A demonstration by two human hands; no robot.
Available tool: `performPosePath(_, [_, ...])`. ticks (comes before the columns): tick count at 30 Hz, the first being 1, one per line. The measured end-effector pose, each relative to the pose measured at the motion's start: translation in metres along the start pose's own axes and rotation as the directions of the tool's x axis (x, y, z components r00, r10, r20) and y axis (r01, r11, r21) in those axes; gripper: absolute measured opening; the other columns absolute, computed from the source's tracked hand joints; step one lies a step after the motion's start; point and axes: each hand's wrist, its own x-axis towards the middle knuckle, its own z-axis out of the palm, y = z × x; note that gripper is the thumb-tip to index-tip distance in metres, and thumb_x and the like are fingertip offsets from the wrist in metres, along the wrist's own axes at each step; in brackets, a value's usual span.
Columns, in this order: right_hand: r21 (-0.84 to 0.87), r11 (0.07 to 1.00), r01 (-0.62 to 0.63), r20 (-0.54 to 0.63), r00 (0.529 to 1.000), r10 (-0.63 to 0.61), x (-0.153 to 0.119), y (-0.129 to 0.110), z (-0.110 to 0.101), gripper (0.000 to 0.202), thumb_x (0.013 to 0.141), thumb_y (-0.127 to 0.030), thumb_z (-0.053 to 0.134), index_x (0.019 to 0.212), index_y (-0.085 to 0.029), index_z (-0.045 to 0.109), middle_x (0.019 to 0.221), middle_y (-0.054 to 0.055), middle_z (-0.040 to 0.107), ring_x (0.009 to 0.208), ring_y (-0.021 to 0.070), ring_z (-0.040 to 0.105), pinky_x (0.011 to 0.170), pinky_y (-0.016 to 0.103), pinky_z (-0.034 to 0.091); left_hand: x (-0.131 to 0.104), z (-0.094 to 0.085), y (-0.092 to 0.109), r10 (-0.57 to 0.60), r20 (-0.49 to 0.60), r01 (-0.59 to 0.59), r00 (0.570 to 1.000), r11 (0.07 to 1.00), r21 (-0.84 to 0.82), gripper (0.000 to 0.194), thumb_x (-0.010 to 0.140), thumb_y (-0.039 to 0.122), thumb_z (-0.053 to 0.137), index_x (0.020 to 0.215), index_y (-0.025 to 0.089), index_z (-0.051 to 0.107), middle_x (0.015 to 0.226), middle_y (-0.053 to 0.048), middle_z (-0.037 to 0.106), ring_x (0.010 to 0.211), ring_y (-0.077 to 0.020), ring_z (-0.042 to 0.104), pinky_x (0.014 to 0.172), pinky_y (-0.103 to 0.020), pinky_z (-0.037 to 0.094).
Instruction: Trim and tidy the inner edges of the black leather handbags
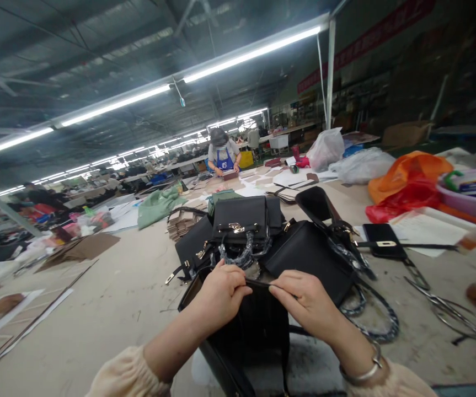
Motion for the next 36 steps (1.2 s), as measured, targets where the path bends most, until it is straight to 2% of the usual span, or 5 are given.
performPosePath(10, [0.03,0.999,-0.03,0.036,0.999,0.029,0.0,-0.005,0.001,0.024,0.087,-0.025,0.052,0.107,-0.022,0.065,0.097,0.005,0.066,0.087,0.0165,0.061,0.078,0.025,0.048,-0.001,0.0,-0.002,-0.024,-0.023,0.024,0.999,1.0,-0.011,0.017,0.082,0.017,0.059,0.065,0.017,0.063,0.08,0.0,0.067,0.083,-0.0158,0.061,0.108,-0.047,0.025])
performPosePath(15, [0.1,0.994,-0.042,0.171,0.985,0.024,0.002,-0.014,0.002,0.042,0.079,-0.01,0.048,0.117,-0.023,0.061,0.107,0.005,0.064,0.096,0.0186,0.059,0.085,0.029,0.047,-0.004,0.002,0.001,0.002,-0.008,-0.002,1.0,1.0,-0.012,0.015,0.082,0.018,0.058,0.069,0.018,0.066,0.084,-0.002,0.068,0.085,-0.0167,0.061,0.109,-0.047,0.024])
performPosePath(22, [0.109,0.994,-0.003,0.22,0.975,-0.021,-0.001,-0.015,-0.005,0.061,0.071,-0.015,0.06,0.131,-0.019,0.049,0.126,0.008,0.056,0.114,0.0238,0.053,0.099,0.035,0.042,-0.003,0.0,0.004,-0.007,0.01,0.007,1.0,1.0,-0.002,0.015,0.083,0.017,0.055,0.074,0.017,0.067,0.085,-0.002,0.067,0.088,-0.017,0.061,0.11,-0.047,0.023])
performPosePath(28, [0.04,0.989,-0.142,0.072,0.988,0.139,0.001,-0.012,0.007,0.046,0.078,-0.035,0.067,0.12,-0.018,0.06,0.116,0.009,0.063,0.104,0.0226,0.059,0.091,0.033,0.048,0.006,0.003,0.004,-0.005,0.018,0.004,1.0,0.999,0.035,0.017,0.084,0.018,0.055,0.07,0.015,0.065,0.081,-0.003,0.066,0.084,-0.0174,0.06,0.108,-0.048,0.026])
performPosePath(36, [0.06,0.986,-0.154,-0.041,0.987,0.156,0.008,-0.007,0.02,0.014,0.081,-0.024,0.063,0.092,-0.025,0.072,0.091,0.001,0.072,0.082,0.0181,0.066,0.075,0.026,0.052,0.005,0.004,0.002,0.002,0.015,-0.003,1.0,0.999,0.04,0.018,0.082,0.017,0.053,0.069,0.015,0.064,0.079,-0.004,0.065,0.083,-0.0177,0.06,0.108,-0.047,0.027])
